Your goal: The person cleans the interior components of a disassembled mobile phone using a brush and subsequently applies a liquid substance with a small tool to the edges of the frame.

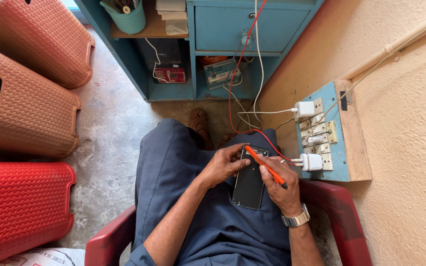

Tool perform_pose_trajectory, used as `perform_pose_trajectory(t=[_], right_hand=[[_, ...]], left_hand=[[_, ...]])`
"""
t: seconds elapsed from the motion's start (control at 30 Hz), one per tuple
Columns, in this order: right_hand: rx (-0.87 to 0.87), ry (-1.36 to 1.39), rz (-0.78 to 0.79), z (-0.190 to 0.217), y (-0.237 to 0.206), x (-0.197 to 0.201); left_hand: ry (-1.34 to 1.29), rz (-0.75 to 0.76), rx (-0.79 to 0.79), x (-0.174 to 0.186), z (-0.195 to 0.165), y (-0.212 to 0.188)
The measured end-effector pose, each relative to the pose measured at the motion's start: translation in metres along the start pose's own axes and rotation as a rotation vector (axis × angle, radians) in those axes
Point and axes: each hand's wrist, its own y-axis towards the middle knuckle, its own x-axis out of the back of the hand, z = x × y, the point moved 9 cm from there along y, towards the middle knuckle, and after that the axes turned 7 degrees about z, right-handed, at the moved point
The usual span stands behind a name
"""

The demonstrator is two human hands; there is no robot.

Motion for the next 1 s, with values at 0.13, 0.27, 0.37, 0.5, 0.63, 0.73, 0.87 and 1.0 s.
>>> perform_pose_trajectory(t=[0.13, 0.27, 0.37, 0.5, 0.63, 0.73, 0.87, 1.0], right_hand=[[-0.031, -0.007, -0.063, 0.000, -0.004, 0.003], [-0.137, -0.029, -0.089, -0.005, -0.011, -0.002], [-0.020, -0.090, -0.123, 0.009, -0.014, -0.005], [0.002, -0.164, -0.160, 0.016, -0.018, -0.005], [-0.010, -0.163, -0.157, 0.018, -0.020, -0.009], [-0.035, -0.118, -0.146, 0.016, -0.019, -0.014], [-0.034, -0.190, -0.201, 0.019, -0.023, -0.009], [-0.190, -0.208, -0.271, 0.005, -0.038, 0.007]], left_hand=[[-0.006, -0.007, -0.005, 0.000, 0.001, 0.001], [0.003, -0.008, -0.017, 0.000, 0.003, 0.001], [0.019, -0.024, -0.014, 0.001, 0.005, 0.001], [-0.024, -0.027, -0.005, 0.002, 0.007, 0.003], [-0.025, -0.035, -0.005, 0.002, 0.008, 0.002], [0.049, -0.056, 0.009, 0.003, 0.007, 0.002], [0.020, -0.061, 0.001, 0.002, 0.005, 0.001], [0.010, -0.055, 0.005, 0.002, 0.008, 0.003]])
